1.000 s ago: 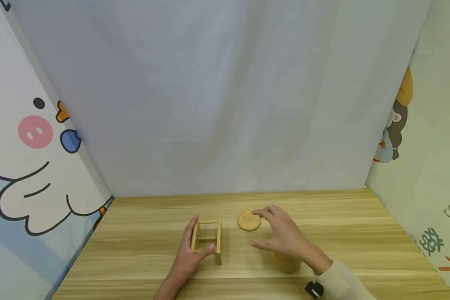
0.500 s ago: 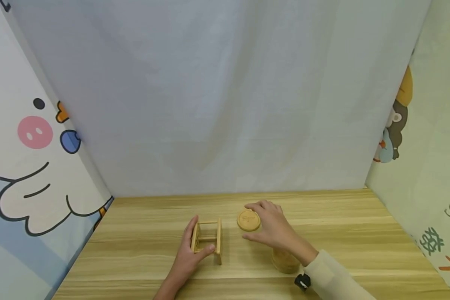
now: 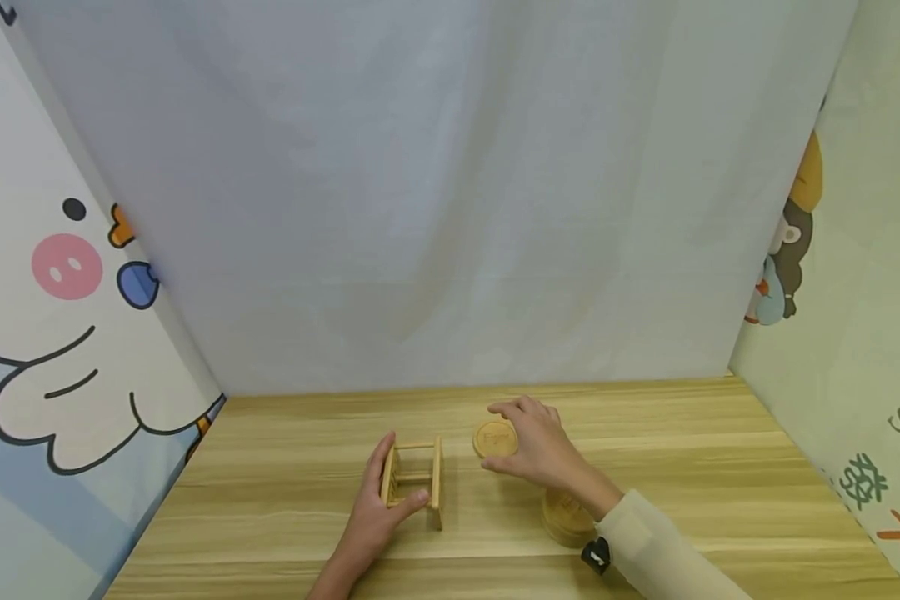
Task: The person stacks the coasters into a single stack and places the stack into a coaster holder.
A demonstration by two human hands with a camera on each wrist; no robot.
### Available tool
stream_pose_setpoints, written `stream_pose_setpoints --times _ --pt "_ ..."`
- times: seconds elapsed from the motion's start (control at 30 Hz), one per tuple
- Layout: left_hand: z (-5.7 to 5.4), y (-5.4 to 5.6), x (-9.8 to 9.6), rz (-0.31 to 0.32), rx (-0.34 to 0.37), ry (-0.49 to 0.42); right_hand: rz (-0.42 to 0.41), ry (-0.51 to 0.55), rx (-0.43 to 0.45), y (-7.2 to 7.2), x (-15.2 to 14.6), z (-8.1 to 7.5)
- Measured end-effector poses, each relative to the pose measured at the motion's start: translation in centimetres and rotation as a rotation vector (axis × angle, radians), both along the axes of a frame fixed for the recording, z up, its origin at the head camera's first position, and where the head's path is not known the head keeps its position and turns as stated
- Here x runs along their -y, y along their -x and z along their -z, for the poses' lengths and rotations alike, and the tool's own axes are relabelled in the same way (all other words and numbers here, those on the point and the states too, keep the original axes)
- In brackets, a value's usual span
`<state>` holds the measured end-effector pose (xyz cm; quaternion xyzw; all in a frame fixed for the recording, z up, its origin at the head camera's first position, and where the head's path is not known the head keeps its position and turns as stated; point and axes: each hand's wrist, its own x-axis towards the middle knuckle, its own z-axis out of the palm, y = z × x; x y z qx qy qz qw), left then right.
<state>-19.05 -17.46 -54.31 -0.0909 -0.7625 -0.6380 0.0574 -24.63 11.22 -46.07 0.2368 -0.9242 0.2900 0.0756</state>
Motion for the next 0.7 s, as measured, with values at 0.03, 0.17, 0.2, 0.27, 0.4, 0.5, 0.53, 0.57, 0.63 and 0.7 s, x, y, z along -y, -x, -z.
stream_pose_setpoints --times 0.03,0.17,0.2,0.27,0.4,0.5,0.53,0.57,0.63,0.7 --pt "0.1 0.1 0.0 0.001 -0.01 0.006 0.001 0.004 0.003 0.1 0.0 0.1" --pt "0.8 0.4 0.3 -0.001 -0.025 0.009 0.011 0.003 -0.002 0.4 0.0 0.5" --pt "1.0 0.5 0.3 -0.003 -0.02 0.006 0.014 0.002 -0.004 0.5 0.0 0.6" --pt "1.2 0.7 0.4 -0.01 -0.013 0.013 0.019 -0.006 -0.005 0.8 0.0 0.8" --pt "1.0 0.5 0.4 -0.003 0.001 -0.008 0.019 -0.013 0.014 1.1 0.0 1.2" --pt "0.5 0.4 0.2 0.009 -0.004 -0.02 0.013 -0.02 0.027 1.3 0.1 1.4" --pt "0.4 0.3 0.2 0.011 -0.015 -0.001 0.01 -0.022 0.034 1.4 0.1 1.5" --pt "0.3 0.3 0.1 0.013 -0.009 -0.01 0.009 -0.026 0.04 1.5 0.2 1.6" --pt "0.1 0.3 0.1 0.007 0.002 -0.003 0.005 -0.031 0.051 1.6 0.2 1.7" --pt "0.1 0.3 0.1 0.005 0.016 0.002 0.005 -0.039 0.055 1.8 0.3 1.9"
